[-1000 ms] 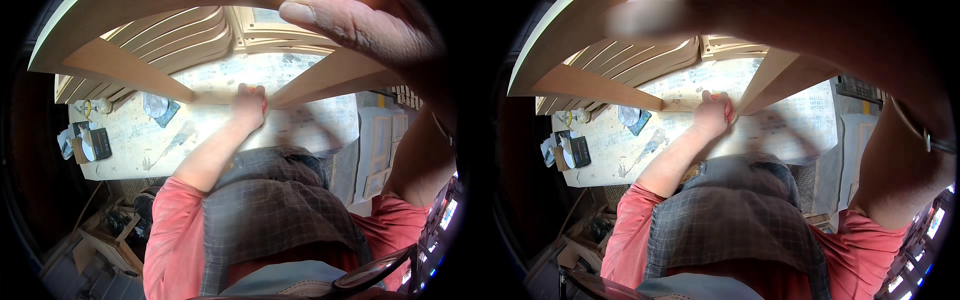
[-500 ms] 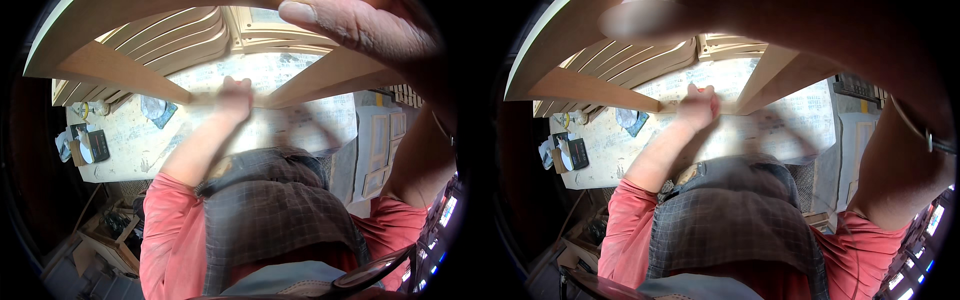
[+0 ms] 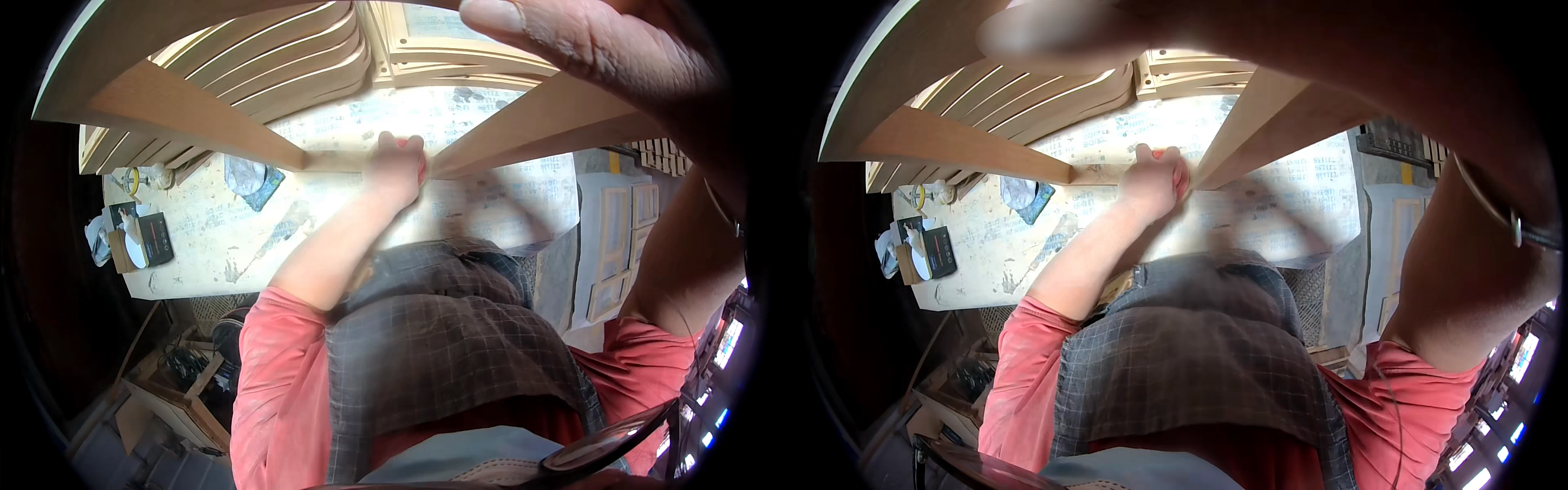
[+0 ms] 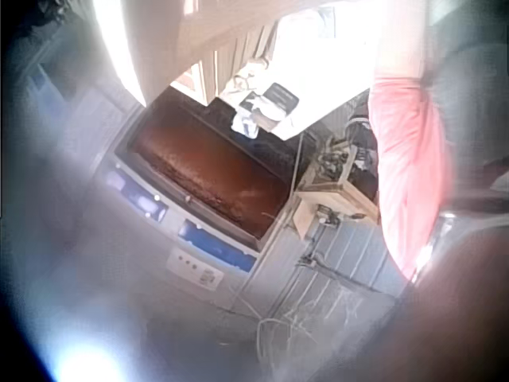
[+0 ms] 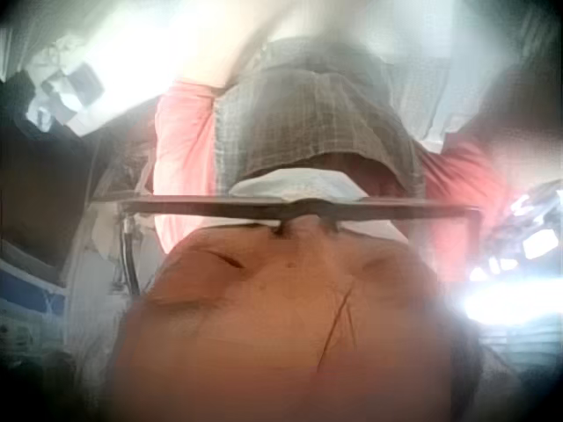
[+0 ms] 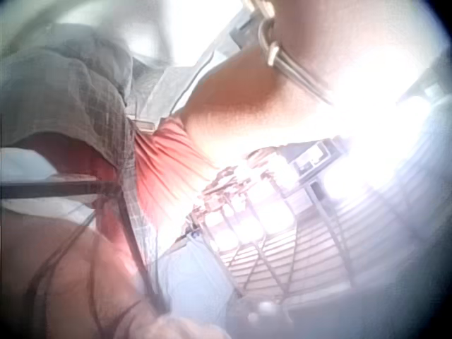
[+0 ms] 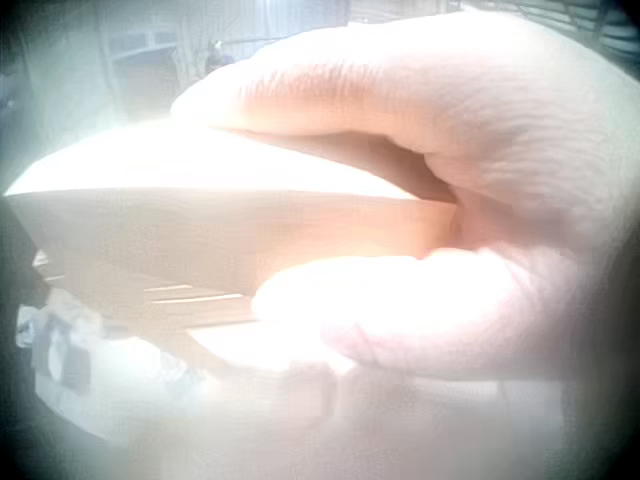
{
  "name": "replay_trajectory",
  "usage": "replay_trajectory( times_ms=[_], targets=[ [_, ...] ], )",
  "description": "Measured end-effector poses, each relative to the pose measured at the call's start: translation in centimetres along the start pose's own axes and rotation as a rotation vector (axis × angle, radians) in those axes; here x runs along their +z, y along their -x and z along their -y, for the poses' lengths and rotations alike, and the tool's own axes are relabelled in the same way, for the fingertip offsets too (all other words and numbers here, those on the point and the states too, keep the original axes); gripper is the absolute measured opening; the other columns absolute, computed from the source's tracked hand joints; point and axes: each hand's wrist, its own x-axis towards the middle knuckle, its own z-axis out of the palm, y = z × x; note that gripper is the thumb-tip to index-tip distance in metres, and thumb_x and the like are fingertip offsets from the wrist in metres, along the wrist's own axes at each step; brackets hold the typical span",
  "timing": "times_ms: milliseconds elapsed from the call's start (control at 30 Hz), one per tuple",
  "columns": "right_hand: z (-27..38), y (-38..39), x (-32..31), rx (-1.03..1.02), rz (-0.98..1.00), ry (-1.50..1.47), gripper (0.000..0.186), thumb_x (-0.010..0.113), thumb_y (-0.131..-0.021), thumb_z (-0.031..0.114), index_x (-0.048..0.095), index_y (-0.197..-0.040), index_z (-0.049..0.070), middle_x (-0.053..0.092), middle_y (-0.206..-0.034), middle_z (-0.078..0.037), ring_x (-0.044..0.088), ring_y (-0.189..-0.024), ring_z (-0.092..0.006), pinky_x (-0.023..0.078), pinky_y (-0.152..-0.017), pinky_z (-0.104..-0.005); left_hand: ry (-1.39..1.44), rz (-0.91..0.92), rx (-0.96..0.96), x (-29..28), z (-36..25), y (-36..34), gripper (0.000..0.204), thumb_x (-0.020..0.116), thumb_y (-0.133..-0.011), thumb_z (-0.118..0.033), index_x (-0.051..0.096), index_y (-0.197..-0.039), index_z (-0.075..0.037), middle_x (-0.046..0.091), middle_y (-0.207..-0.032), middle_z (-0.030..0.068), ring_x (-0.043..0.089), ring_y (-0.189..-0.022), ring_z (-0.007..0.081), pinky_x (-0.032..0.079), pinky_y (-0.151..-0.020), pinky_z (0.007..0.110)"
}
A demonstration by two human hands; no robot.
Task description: The person applies glue to the edges of a wooden frame piece, then uses a handheld power sander to smooth the surfaces. They wipe the sanded wood with a cloth and place the finished piece onto a stack of similar frames.
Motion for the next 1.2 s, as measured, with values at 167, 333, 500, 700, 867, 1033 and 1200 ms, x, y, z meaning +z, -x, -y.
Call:
replay_trajectory(
  times_ms=[167,333,500,700,867,1033,1200],
  targets=[
    [-0.3,0.0,-0.3,0.007,-0.008,0.007,0.054,0.074,-0.083,0.025,0.057,-0.129,0.002,0.064,-0.116,-0.017,0.063,-0.104,-0.026,0.049,-0.09,-0.0354,-0.051,-0.084,-0.021,-1.9,1.4,1.5,0.019,0.056,-0.088,-0.016,0.054,-0.102,-0.004,0.055,-0.106,0.0233,0.061,-0.086,0.0347,0.052,-0.076,0.04],
    [-0.4,-1.1,-0.5,-0.014,-0.016,0.008,0.055,0.074,-0.083,0.026,0.057,-0.13,0.002,0.064,-0.116,-0.017,0.063,-0.104,-0.026,0.049,-0.091,-0.0354,-0.061,-0.207,-0.158,-2.9,4.2,1.5,0.02,0.058,-0.086,-0.012,0.054,-0.105,-0.005,0.054,-0.106,0.0248,0.061,-0.084,0.0364,0.053,-0.073,0.043],
    [-1.1,-0.4,-1.1,-0.007,-0.031,0.017,0.056,0.074,-0.083,0.026,0.056,-0.13,0.002,0.064,-0.117,-0.017,0.062,-0.105,-0.026,0.049,-0.091,-0.0355,-0.034,0.049,-0.07,-0.9,0.5,1.8,0.038,0.064,-0.079,-0.008,0.053,-0.116,-0.007,0.049,-0.115,0.0272,0.059,-0.101,0.0403,0.053,-0.083,0.045],
    [-0.7,-0.9,-0.8,-0.014,-0.014,0.013,0.057,0.074,-0.082,0.026,0.056,-0.131,0.003,0.063,-0.117,-0.016,0.062,-0.105,-0.0261,0.049,-0.091,-0.0356,0.019,-0.199,-0.107,-1.1,6.2,0.6,0.022,0.06,-0.08,-0.016,0.052,-0.1,-0.009,0.061,-0.096,0.0257,0.054,-0.105,0.0445,0.053,-0.084,0.048],
    [-0.6,-1.2,-1.0,-0.018,-0.018,0.02,0.057,0.074,-0.082,0.027,0.056,-0.131,0.003,0.063,-0.118,-0.016,0.062,-0.106,-0.0261,0.048,-0.092,-0.0356,0.018,-0.012,-0.346,-6.4,8.1,1.0,0.054,0.068,-0.076,-0.021,0.048,-0.125,-0.011,0.05,-0.119,0.031,0.06,-0.101,0.044,0.053,-0.088,0.044],
    [0.0,-0.3,-1.1,0.028,-0.018,0.034,0.058,0.075,-0.082,0.027,0.056,-0.132,0.003,0.063,-0.118,-0.016,0.062,-0.106,-0.0262,0.048,-0.092,-0.0357,-0.002,-0.036,-0.22,-4.9,8.9,2.4,0.058,0.071,-0.072,-0.019,0.048,-0.125,-0.011,0.055,-0.11,0.0325,0.058,-0.106,0.0454,0.052,-0.09,0.046],
    [-0.1,-1.0,-1.1,0.0,-0.011,0.025,0.059,0.075,-0.082,0.027,0.055,-0.132,0.003,0.063,-0.119,-0.016,0.062,-0.106,-0.0262,0.048,-0.092,-0.0358,-0.074,-0.041,-0.155,-2.4,7.1,3.0,0.049,0.069,-0.074,-0.019,0.051,-0.118,-0.007,0.056,-0.11,0.0342,0.058,-0.105,0.0454,0.052,-0.089,0.045]
  ],
)
